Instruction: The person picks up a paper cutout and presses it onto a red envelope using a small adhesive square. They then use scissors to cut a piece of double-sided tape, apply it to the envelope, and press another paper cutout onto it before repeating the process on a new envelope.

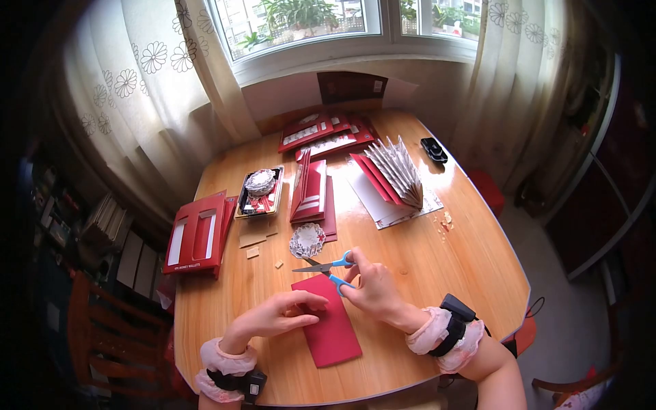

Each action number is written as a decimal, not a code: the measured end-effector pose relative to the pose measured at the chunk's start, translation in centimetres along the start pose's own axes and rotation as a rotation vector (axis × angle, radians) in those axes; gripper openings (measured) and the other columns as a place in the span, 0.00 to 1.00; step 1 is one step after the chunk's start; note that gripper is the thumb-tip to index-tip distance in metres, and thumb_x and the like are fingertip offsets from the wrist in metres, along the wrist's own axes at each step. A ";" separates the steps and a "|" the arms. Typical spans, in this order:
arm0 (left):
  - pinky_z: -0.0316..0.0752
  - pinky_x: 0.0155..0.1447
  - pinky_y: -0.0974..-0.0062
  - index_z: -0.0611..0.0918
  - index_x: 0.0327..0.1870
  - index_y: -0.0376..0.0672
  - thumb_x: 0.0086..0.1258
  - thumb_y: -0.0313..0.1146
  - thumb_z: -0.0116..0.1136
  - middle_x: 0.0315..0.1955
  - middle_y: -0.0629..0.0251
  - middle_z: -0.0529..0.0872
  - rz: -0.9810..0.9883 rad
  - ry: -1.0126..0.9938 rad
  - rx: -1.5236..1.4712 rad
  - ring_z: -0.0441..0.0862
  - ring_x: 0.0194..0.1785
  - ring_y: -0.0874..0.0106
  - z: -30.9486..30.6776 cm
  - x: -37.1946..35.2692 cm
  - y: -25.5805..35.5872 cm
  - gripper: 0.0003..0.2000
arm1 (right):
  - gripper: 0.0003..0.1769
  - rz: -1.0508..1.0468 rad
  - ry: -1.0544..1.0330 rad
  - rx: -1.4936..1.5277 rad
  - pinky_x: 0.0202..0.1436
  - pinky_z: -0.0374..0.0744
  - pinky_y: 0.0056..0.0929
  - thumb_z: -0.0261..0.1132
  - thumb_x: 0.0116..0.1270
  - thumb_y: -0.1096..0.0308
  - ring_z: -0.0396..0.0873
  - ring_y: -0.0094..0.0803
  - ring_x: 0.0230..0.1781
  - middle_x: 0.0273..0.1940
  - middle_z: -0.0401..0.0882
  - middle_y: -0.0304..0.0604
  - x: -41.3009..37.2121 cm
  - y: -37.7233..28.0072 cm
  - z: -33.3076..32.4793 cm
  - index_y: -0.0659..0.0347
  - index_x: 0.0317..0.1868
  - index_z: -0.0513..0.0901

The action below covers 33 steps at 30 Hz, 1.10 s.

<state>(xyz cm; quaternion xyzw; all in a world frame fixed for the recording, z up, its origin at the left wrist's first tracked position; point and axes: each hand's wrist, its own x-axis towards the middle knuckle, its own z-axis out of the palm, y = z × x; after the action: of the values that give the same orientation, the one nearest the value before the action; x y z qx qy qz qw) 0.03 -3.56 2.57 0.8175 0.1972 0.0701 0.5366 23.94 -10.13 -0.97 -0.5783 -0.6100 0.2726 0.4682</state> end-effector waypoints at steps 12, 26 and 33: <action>0.73 0.64 0.73 0.81 0.64 0.37 0.85 0.39 0.49 0.53 0.61 0.86 -0.185 0.304 -0.091 0.81 0.57 0.71 1.7 1.5 -0.1 0.18 | 0.22 -0.023 -0.040 -0.383 0.27 0.76 0.42 0.74 0.54 0.56 0.82 0.43 0.21 0.22 0.81 0.44 -1.3 -2.7 0.8 0.57 0.44 0.78; 0.67 0.71 0.67 0.86 0.52 0.35 0.84 0.36 0.43 0.61 0.57 0.82 0.007 0.331 -0.160 0.75 0.66 0.64 2.5 1.9 -2.2 0.18 | 0.23 0.029 -0.352 -0.316 0.35 0.81 0.42 0.74 0.59 0.47 0.86 0.46 0.30 0.27 0.86 0.47 -0.4 -2.8 -1.2 0.56 0.43 0.84; 0.65 0.73 0.67 0.88 0.51 0.36 0.84 0.38 0.44 0.65 0.55 0.79 -0.031 0.261 -0.233 0.73 0.70 0.63 2.0 1.3 -2.0 0.19 | 0.17 -0.107 -0.427 -0.365 0.27 0.78 0.35 0.75 0.62 0.51 0.84 0.37 0.24 0.25 0.85 0.44 0.1 -3.4 -2.2 0.57 0.35 0.86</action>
<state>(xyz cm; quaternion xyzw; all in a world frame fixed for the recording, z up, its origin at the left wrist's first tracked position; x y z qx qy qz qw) 1.34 -4.08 -0.23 0.7307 0.2683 0.1900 0.5983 24.37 -11.07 2.93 -0.5497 -0.7634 0.2486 0.2309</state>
